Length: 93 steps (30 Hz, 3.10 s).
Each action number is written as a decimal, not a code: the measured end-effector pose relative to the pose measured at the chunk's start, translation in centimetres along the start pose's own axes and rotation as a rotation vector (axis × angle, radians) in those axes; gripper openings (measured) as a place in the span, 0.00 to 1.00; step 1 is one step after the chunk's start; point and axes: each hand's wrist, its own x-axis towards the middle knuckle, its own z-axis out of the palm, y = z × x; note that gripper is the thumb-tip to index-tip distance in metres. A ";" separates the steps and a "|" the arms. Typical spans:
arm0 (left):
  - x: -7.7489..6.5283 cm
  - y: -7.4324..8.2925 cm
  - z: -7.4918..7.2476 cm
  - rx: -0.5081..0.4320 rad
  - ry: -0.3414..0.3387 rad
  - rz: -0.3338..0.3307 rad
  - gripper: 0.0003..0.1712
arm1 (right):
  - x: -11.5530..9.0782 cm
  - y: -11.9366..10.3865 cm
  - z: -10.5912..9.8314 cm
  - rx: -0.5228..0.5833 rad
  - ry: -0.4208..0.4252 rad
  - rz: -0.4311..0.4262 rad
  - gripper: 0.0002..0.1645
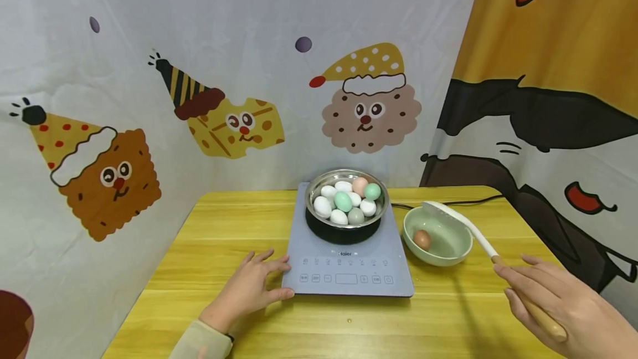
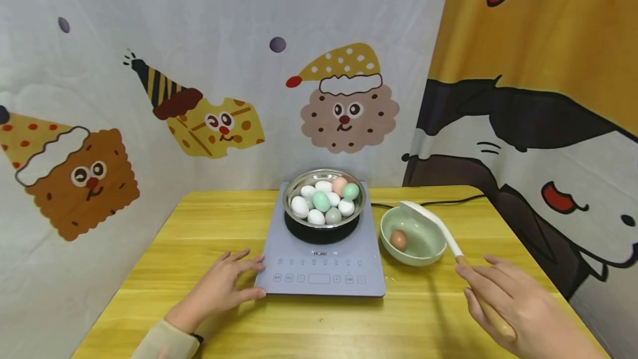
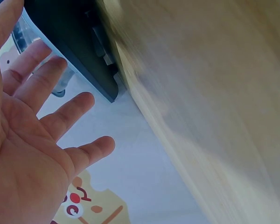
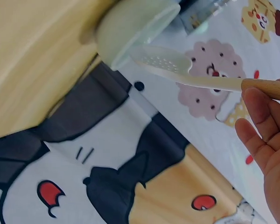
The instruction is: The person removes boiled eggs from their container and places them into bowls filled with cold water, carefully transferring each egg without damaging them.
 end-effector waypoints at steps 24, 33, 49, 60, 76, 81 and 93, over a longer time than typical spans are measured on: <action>-0.6 0.0 0.6 -0.031 0.022 0.023 0.33 | 8.8 -1.5 4.6 0.606 0.397 0.107 0.15; -0.3 0.0 0.2 -0.049 0.033 0.007 0.33 | 9.6 0.1 8.4 0.550 0.346 0.153 0.15; -0.3 0.3 -0.1 -0.053 0.021 -0.011 0.33 | 9.9 1.2 10.0 0.519 0.274 0.052 0.16; -0.3 0.2 0.1 -0.053 0.025 -0.024 0.33 | 8.8 2.5 10.4 0.617 0.185 0.232 0.21; -0.2 0.1 0.1 -0.048 0.020 -0.020 0.34 | 10.0 3.0 9.9 1.092 0.078 0.994 0.21; -0.3 0.1 0.2 -0.057 0.024 -0.014 0.35 | 9.5 4.1 10.1 1.379 0.083 1.243 0.15; -0.5 0.2 0.6 -0.071 0.033 -0.009 0.35 | 7.5 4.6 10.6 1.608 0.122 1.347 0.17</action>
